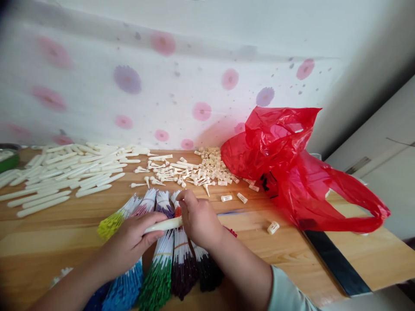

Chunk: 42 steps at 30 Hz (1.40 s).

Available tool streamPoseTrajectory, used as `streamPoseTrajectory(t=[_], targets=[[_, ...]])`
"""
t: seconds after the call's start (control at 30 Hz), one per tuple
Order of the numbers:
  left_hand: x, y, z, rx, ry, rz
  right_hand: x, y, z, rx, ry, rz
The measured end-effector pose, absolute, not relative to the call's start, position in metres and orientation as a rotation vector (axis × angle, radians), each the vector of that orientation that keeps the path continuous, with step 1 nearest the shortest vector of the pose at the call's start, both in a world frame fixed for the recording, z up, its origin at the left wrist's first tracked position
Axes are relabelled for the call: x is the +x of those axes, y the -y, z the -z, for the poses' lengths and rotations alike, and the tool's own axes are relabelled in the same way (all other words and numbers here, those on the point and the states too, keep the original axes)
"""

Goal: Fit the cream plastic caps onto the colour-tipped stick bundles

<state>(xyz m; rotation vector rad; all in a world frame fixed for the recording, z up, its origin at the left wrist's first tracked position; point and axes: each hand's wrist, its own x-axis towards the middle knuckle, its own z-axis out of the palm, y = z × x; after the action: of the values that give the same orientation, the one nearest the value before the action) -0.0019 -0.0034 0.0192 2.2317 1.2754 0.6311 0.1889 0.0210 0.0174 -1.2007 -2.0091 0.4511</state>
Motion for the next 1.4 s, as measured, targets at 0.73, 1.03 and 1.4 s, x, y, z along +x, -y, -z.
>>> streamPoseTrajectory(t=[0.73,1.03,1.4], targets=[[0.015,0.012,-0.019,2.535,-1.325,-0.151,0.183,-0.019,-0.015,-0.637,1.655,-1.258],[0.010,0.017,-0.021,2.619,-1.362,-0.274,0.172,-0.026,-0.028,-0.584,1.676,-1.287],[0.006,0.019,-0.020,2.639,-1.302,-0.383,0.168,-0.022,-0.033,-0.602,1.506,-1.471]])
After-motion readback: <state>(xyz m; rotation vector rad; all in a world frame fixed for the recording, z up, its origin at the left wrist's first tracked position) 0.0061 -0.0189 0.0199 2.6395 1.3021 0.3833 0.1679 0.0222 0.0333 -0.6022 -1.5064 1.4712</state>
